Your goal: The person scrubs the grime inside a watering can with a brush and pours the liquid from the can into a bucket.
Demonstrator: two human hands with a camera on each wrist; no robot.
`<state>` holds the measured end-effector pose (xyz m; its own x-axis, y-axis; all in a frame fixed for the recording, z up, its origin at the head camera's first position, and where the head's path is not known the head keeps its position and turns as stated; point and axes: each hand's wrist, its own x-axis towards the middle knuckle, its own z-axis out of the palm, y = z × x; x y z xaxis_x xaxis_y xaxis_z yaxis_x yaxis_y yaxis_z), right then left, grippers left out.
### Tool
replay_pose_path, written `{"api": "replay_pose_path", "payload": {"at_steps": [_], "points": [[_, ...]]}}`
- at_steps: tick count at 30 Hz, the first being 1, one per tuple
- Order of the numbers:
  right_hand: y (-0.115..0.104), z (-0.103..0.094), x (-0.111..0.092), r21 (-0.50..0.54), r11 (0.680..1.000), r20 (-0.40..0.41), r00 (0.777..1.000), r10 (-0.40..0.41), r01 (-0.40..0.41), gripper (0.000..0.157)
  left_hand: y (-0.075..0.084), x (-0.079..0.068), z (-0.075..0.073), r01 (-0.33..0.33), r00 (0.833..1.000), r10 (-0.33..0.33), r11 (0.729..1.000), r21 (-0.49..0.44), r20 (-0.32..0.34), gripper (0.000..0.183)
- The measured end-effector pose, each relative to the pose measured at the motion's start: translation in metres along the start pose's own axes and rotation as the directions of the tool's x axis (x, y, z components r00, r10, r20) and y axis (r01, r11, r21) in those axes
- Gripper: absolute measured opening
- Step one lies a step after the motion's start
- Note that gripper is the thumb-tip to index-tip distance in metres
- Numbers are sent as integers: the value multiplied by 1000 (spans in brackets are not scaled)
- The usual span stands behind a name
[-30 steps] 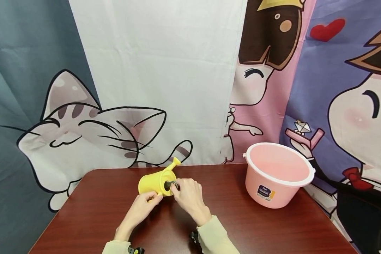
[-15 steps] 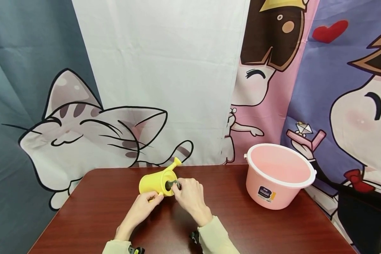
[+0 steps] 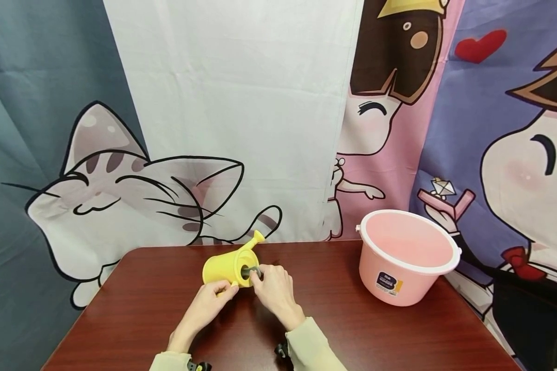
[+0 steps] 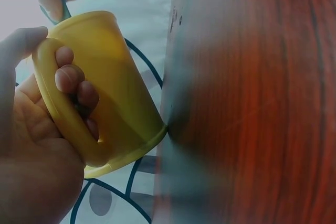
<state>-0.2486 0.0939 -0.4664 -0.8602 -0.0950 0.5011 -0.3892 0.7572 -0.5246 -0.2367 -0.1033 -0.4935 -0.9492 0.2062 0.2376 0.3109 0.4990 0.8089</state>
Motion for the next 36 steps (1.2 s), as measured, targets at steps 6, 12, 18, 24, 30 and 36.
{"api": "replay_pose_path", "payload": {"at_steps": [6, 12, 18, 24, 30, 36], "points": [[0, 1, 0, -4, 1000, -15, 1000, -4, 4, 42, 0, 1, -1, 0, 1000, 0, 1000, -8, 13, 36], [-7, -10, 1, -43, 997, -47, 997, -58, 56, 41, -1, 0, -1, 7, 1000, -7, 1000, -17, 9, 36], [-17, -25, 3, -85, 992, -73, 992, -104, 98, 41, 0, 0, -1, 1, 1000, -1, 1000, -26, 10, 36], [-18, -30, 2, -102, 989, -67, 992, -110, 102, 41, -1, 0, -1, 16, 999, -15, 999, -32, 31, 36], [-16, -28, 2, -102, 991, -68, 993, -93, 86, 41, -1, -1, -1, 26, 999, -24, 999, -36, 38, 36], [-11, -16, 2, -103, 993, -35, 997, -63, 59, 40, -1, -1, -2, 26, 999, -25, 999, -20, 25, 36]]}}
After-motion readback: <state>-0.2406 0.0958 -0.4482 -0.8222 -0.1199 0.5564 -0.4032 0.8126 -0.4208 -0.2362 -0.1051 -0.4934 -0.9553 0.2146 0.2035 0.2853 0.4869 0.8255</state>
